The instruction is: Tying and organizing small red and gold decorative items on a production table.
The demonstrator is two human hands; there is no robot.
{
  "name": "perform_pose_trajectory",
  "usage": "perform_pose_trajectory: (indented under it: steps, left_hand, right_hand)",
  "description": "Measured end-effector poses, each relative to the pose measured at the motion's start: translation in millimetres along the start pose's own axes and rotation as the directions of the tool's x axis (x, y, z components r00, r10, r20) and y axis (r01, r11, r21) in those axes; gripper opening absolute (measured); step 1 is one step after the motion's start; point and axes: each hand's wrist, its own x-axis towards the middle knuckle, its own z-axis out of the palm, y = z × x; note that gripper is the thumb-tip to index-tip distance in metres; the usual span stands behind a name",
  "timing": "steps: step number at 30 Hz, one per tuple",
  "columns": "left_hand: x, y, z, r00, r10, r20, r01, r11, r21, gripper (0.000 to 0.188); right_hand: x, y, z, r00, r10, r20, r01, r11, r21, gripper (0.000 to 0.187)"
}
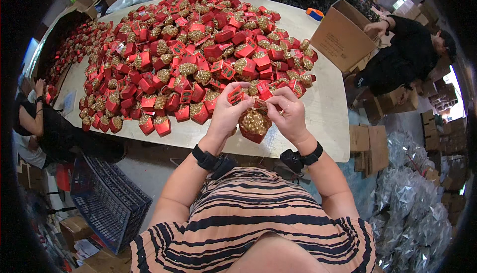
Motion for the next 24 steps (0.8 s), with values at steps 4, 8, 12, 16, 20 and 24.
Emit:
perform_pose_trajectory:
  steps: [4,8,12,16,20,24]
  left_hand:
    - [1,8,-7,0.991,0.036,0.133,-0.057,0.986,0.157,0.038]
    - [2,10,-20,0.966,0.121,0.228,-0.192,0.928,0.318,0.044]
    - [8,6,-26,0.940,0.156,0.304,-0.224,0.953,0.202,0.058]
    - [13,2,-22,0.906,0.068,0.418,-0.148,0.975,0.163,0.097]
    - [12,-23,-33,0.916,-0.209,0.343,0.183,0.977,0.107,0.098]
    - [11,-16,-26,0.853,-0.250,0.459,0.372,0.907,-0.197,0.092]
  right_hand:
    - [6,-7,-4,0.999,0.043,-0.008,-0.043,0.997,0.058,0.008]
    - [14,-10,-21,0.990,-0.038,0.136,0.035,0.999,0.022,0.010]
    - [20,-15,-29,0.930,-0.137,0.341,0.111,0.989,0.094,0.013]
    - [30,-26,-20,0.878,-0.253,0.407,0.166,0.957,0.238,0.015]
    - [35,-23,-5,0.885,-0.263,0.384,0.157,0.946,0.285,0.017]
    - [32,-19,2,0.938,-0.223,0.267,0.180,0.968,0.176,0.024]
